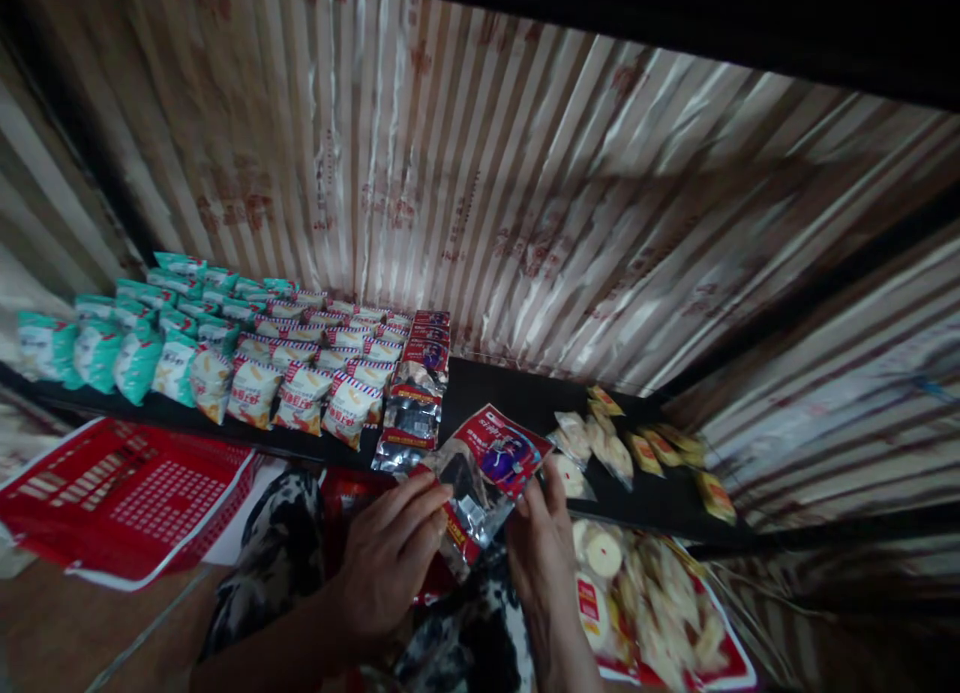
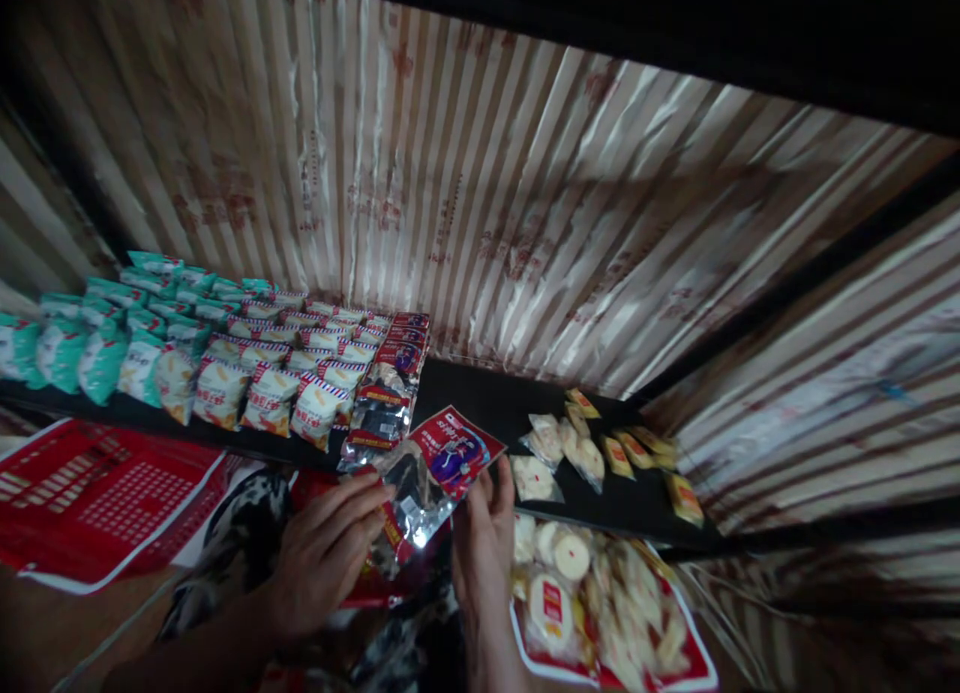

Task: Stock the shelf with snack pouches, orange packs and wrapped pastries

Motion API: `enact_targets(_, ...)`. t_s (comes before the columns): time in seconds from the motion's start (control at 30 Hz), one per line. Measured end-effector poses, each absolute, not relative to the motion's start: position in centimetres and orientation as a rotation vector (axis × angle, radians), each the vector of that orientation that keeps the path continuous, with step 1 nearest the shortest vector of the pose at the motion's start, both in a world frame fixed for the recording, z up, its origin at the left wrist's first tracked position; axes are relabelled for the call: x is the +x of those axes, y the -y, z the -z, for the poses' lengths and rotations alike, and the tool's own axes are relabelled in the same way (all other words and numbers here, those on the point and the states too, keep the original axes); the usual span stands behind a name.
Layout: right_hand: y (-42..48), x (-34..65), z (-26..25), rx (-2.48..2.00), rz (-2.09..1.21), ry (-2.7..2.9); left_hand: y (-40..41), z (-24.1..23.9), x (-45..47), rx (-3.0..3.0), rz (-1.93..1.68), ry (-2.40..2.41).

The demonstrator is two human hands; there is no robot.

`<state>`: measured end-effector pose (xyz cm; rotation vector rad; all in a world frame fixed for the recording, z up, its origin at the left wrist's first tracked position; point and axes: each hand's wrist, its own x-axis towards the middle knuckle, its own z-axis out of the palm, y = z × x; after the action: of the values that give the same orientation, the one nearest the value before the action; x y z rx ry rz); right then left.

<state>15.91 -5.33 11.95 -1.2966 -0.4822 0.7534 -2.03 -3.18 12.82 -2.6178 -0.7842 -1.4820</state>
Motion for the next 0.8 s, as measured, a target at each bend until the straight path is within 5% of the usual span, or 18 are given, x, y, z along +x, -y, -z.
enact_targets(0.17,5.7,14.6,-11.7,-1.270,-1.014,0.428,3.4,-11.7,-1.4,-2.600,1.405,0.884)
enact_targets(0.8,-3.4,14.4,-12.0,-1.236,-1.071,0.668,-1.8,-10.1,-0.4,-2.550,1.307,1.074)
